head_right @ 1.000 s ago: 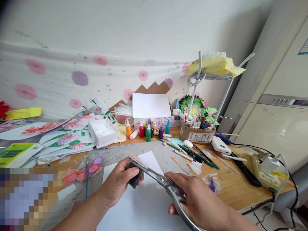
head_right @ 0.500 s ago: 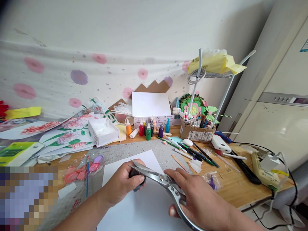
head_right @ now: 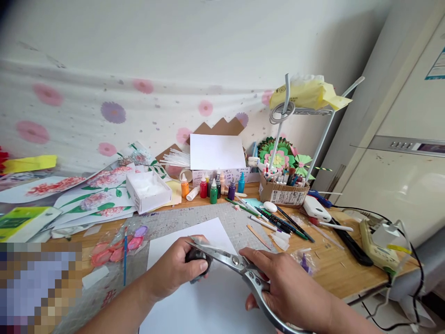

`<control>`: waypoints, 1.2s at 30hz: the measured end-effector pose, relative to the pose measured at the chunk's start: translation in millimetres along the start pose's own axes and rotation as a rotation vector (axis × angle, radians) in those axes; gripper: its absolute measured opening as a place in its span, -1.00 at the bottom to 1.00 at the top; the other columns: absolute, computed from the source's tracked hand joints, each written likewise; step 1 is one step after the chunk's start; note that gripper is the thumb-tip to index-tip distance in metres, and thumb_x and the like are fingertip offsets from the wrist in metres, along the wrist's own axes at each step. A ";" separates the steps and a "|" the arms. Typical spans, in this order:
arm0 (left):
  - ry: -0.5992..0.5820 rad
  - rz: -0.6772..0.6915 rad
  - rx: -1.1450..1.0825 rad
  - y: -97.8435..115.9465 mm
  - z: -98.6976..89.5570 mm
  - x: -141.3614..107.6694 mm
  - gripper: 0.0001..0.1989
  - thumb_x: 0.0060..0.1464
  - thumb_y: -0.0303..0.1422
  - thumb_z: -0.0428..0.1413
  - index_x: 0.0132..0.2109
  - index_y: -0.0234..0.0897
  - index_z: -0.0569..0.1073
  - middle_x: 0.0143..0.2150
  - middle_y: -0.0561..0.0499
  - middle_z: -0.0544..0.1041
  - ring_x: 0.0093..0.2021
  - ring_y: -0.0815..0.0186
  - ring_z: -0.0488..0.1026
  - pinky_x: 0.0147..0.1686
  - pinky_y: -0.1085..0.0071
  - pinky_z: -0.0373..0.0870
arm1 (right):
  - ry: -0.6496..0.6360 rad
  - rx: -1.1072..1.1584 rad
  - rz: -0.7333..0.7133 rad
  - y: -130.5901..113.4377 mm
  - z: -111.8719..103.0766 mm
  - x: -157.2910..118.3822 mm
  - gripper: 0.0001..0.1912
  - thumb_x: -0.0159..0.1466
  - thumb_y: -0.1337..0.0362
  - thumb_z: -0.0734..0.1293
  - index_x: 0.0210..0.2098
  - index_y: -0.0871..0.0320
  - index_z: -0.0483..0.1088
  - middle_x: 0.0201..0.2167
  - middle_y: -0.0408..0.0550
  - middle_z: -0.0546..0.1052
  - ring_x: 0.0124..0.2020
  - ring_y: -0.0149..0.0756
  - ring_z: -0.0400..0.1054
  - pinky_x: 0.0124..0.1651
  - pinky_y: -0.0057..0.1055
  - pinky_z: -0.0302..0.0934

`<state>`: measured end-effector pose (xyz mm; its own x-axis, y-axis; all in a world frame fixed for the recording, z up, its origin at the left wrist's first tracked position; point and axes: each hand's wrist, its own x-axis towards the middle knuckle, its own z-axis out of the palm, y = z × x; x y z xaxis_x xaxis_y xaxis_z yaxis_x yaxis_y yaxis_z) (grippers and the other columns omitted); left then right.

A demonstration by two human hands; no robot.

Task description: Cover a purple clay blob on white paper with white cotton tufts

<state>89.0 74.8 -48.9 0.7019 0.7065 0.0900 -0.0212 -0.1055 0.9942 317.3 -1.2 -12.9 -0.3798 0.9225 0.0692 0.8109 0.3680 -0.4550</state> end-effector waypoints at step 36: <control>-0.010 0.044 0.046 5.7 1.0 -0.3 -0.86 -0.08 -0.38 0.07 -0.32 -0.35 0.36 -0.46 0.06 0.34 -0.46 0.42 0.24 -0.45 0.51 0.18 | 0.126 -0.152 0.010 18.9 6.7 -7.4 -0.41 0.04 0.24 0.34 0.06 0.01 0.17 -0.25 -0.08 0.51 -0.39 -0.29 0.39 -0.36 -0.48 0.18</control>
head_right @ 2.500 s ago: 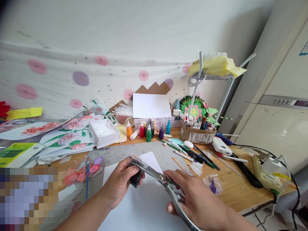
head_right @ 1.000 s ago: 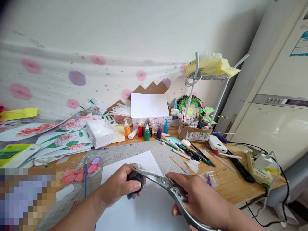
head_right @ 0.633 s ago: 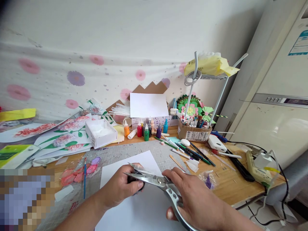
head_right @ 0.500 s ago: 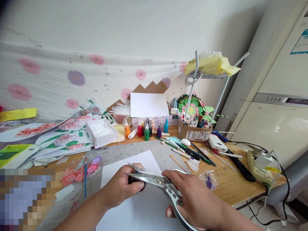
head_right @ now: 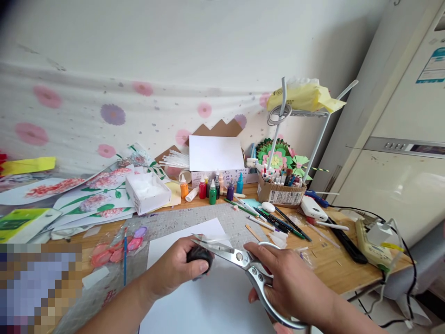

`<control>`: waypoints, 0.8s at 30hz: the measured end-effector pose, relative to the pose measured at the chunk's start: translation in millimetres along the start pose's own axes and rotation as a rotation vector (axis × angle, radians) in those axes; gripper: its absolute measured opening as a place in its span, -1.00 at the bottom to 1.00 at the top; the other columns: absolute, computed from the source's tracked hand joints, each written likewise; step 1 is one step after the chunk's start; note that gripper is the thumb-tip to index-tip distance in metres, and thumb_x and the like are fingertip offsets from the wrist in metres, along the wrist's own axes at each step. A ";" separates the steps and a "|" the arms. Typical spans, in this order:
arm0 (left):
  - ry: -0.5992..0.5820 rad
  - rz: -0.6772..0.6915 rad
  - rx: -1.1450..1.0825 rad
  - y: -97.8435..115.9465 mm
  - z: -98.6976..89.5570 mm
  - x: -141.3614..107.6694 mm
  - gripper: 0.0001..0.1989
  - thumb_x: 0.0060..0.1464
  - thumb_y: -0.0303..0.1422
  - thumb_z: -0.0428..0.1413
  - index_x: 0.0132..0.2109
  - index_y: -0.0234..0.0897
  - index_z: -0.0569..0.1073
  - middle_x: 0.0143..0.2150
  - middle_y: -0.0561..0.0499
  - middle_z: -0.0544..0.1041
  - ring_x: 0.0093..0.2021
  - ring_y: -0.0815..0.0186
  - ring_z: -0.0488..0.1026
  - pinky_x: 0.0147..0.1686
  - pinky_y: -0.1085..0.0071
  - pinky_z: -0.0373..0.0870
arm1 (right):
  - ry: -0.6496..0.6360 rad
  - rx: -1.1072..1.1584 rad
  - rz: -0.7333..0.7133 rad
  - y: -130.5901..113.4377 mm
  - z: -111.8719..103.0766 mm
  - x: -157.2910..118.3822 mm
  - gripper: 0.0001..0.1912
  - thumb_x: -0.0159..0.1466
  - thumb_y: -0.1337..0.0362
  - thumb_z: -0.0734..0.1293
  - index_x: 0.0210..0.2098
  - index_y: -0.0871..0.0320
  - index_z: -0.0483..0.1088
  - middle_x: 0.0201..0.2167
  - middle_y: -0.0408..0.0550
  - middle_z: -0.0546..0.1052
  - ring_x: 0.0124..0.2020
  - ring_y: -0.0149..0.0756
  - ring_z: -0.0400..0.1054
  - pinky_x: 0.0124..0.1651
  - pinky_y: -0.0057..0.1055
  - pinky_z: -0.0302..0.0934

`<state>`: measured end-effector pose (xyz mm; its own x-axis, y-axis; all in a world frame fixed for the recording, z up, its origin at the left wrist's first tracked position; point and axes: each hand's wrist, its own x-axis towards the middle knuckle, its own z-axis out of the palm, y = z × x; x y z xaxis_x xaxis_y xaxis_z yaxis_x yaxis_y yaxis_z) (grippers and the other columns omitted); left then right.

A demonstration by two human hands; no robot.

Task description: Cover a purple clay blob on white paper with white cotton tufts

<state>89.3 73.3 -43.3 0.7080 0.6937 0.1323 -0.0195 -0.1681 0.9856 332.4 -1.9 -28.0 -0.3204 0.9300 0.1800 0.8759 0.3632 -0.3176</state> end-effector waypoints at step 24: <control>-0.144 -0.185 -0.190 -1.9 -4.1 -3.0 -0.75 -0.20 -0.32 0.15 -0.33 -0.40 0.41 -0.52 0.00 0.41 -0.56 0.43 0.32 -0.59 0.55 0.25 | -0.140 0.076 -0.092 -15.2 -16.3 -4.8 -0.37 0.08 0.03 0.30 0.10 0.07 0.14 -0.09 0.05 0.42 -0.17 -0.16 0.35 -0.17 -0.38 0.23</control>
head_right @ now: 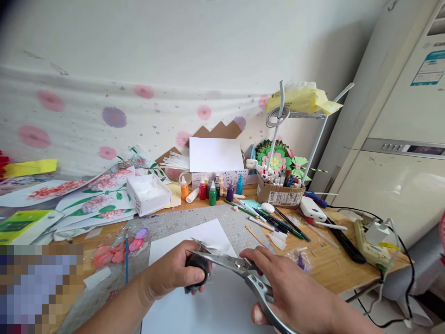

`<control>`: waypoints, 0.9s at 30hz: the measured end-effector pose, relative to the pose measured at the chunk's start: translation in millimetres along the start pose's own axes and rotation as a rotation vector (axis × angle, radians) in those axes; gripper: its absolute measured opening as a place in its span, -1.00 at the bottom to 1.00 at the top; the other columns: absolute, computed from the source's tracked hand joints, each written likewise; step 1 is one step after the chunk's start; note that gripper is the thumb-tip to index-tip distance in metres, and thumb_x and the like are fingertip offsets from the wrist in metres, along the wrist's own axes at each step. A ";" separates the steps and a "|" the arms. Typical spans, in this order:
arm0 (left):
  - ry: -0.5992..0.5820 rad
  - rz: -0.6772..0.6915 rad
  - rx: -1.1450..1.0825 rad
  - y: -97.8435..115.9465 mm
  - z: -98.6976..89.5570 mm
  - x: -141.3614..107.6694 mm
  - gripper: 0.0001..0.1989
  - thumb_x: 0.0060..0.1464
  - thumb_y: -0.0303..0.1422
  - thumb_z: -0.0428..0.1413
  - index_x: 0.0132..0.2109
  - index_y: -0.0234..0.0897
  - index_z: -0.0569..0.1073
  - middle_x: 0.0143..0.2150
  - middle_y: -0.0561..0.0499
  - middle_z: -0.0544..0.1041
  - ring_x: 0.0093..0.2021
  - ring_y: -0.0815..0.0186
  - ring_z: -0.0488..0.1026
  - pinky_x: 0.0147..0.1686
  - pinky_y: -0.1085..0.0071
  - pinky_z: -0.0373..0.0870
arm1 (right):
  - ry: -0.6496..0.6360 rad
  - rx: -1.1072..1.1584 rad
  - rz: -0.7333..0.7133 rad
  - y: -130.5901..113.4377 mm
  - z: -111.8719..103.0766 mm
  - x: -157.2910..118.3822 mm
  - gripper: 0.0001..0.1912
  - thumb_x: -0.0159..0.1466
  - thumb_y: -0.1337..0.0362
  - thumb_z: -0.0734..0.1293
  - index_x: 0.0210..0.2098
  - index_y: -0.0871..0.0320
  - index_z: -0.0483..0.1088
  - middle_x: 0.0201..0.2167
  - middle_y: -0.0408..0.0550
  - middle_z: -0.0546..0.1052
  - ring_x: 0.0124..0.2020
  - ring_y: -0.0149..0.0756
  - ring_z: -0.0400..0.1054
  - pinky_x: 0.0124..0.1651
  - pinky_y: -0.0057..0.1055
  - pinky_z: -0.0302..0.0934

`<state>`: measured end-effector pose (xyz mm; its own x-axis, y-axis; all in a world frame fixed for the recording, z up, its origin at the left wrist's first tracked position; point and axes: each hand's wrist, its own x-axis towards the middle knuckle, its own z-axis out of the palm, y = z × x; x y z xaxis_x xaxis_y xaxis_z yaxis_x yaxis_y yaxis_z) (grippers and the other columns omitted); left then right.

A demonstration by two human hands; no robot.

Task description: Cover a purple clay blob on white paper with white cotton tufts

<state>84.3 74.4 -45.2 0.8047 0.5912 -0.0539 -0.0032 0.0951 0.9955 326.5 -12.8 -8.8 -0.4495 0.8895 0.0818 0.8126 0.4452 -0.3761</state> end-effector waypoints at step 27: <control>0.162 0.136 0.174 7.1 2.5 0.8 -0.57 -0.20 -0.44 0.19 -0.09 -0.27 0.36 -0.31 0.03 0.42 -0.32 0.34 0.34 -0.33 0.45 0.27 | 0.503 -0.152 0.601 86.2 -7.9 -7.3 -0.49 0.11 0.04 0.25 0.00 0.14 0.24 -0.26 0.05 0.52 -0.27 -0.08 0.42 -0.27 -0.32 0.26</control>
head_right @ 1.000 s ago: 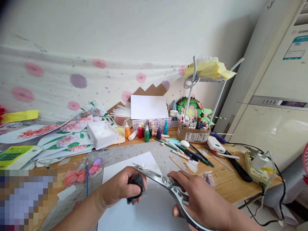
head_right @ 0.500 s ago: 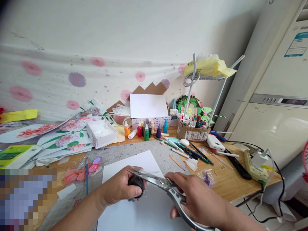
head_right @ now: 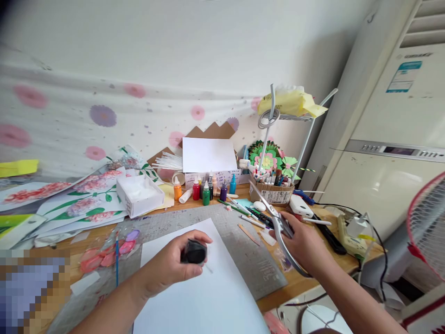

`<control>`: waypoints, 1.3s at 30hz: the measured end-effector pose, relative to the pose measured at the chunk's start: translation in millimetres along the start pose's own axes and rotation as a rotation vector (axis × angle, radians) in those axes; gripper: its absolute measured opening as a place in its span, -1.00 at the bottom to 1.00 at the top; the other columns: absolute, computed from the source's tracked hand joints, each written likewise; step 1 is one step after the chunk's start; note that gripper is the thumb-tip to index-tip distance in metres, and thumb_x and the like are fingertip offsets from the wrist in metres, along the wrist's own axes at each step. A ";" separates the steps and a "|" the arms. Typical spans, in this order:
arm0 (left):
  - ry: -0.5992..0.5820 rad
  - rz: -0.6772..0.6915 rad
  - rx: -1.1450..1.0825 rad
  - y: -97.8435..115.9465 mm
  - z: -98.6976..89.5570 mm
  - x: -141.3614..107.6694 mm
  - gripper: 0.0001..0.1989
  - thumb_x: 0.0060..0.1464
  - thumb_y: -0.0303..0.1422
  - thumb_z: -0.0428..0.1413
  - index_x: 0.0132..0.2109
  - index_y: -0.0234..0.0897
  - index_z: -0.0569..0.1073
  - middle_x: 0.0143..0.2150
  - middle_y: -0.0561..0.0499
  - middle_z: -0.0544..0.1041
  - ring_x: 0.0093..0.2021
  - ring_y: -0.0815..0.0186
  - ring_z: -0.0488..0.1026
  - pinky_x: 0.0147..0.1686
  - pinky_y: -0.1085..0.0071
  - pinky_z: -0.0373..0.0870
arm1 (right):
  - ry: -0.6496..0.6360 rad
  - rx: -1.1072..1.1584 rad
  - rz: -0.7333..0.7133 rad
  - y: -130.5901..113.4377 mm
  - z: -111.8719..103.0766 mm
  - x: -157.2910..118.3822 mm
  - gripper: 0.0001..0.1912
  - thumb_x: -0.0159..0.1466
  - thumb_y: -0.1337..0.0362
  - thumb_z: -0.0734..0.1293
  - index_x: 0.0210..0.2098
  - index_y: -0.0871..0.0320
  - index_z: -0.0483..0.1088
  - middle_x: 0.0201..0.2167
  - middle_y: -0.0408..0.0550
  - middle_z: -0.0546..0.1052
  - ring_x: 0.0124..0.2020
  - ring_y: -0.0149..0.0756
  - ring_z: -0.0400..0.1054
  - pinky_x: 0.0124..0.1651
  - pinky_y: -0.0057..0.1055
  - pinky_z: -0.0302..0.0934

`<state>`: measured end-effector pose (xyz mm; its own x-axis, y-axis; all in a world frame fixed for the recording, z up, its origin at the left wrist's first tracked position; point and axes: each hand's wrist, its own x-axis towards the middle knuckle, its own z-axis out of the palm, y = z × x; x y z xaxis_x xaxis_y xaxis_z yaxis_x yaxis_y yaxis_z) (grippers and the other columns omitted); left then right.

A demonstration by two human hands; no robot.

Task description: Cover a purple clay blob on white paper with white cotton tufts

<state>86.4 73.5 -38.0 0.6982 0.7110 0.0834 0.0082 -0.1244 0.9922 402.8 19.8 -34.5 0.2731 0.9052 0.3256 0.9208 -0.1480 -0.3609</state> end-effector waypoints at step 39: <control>0.413 -0.193 0.082 -18.7 -12.7 18.0 -0.72 -0.06 -0.30 0.12 -0.16 -0.25 0.33 -0.34 0.00 0.46 -0.29 0.24 0.43 -0.31 0.32 0.35 | -0.317 0.140 -0.452 -25.3 -10.3 -5.2 -0.89 0.06 0.48 0.21 -0.51 0.17 0.30 -0.46 -0.10 0.37 -0.45 -0.39 0.23 -0.40 -0.48 0.11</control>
<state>89.7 97.4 -53.9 0.3346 0.9407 -0.0556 0.1779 -0.0052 0.9840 380.9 14.8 -18.1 -0.2559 0.9449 0.2042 0.8752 0.3161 -0.3663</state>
